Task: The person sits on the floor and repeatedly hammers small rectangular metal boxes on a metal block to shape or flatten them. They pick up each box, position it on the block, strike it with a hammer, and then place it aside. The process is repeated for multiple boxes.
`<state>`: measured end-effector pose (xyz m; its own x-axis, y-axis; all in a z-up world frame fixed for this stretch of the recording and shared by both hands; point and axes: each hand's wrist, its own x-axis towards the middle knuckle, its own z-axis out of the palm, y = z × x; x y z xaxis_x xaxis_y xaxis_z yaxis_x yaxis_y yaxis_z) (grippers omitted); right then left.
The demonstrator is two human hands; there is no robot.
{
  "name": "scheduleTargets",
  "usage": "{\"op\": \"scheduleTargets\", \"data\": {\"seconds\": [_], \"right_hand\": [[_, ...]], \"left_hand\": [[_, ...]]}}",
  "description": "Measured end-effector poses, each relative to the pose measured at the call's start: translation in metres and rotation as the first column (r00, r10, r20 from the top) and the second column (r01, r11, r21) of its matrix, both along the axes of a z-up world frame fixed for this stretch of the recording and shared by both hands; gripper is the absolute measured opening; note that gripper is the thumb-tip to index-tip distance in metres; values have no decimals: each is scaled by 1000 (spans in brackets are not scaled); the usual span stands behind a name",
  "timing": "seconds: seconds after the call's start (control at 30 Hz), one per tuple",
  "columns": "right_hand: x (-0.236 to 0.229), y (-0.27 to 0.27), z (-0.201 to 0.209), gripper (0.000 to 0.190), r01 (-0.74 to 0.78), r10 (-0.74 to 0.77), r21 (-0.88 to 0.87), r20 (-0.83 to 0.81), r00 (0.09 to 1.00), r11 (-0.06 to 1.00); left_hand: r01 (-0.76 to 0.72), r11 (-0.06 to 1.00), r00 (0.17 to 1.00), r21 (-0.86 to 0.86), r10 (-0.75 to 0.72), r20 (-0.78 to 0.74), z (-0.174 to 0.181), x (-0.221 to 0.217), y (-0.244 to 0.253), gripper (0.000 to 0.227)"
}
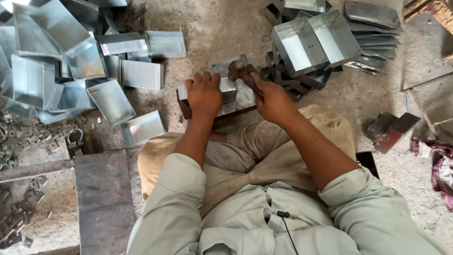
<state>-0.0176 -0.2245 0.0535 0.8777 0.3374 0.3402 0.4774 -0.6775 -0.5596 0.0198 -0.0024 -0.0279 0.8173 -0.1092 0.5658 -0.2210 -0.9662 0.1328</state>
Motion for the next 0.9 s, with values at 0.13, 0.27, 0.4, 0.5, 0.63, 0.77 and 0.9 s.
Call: {"op": "scheduleTargets", "data": {"seconds": [0.13,0.27,0.4,0.5,0.63,0.77,0.9], "right_hand": [[-10,-4,9,55,69,-62,64,-103,993,996],[-29,-22,46,57,125,-123,92,-22,992,988],[-40,-41,110,44,93,-108,102,153,982,990],[-42,-40,151,20,-27,-79,295,343,936,955],[-22,-29,163,28,-297,15,555,455,890,777],[18,16,89,34,-104,-111,530,358,927,842],[22,43,62,56,-165,191,-192,126,974,967]], "left_hand": [[54,996,998,-77,-52,27,10,-9,5,23],[161,884,987,-440,-158,44,11,-24,15,45],[205,605,979,-769,-132,157,-21,-7,-3,26],[95,641,992,-761,-129,15,-47,9,-12,19],[185,624,981,-759,-166,103,-65,18,-18,18],[218,648,974,-730,-189,123,-68,19,-19,21],[154,641,984,-752,-168,59,-68,15,-19,27]]}}
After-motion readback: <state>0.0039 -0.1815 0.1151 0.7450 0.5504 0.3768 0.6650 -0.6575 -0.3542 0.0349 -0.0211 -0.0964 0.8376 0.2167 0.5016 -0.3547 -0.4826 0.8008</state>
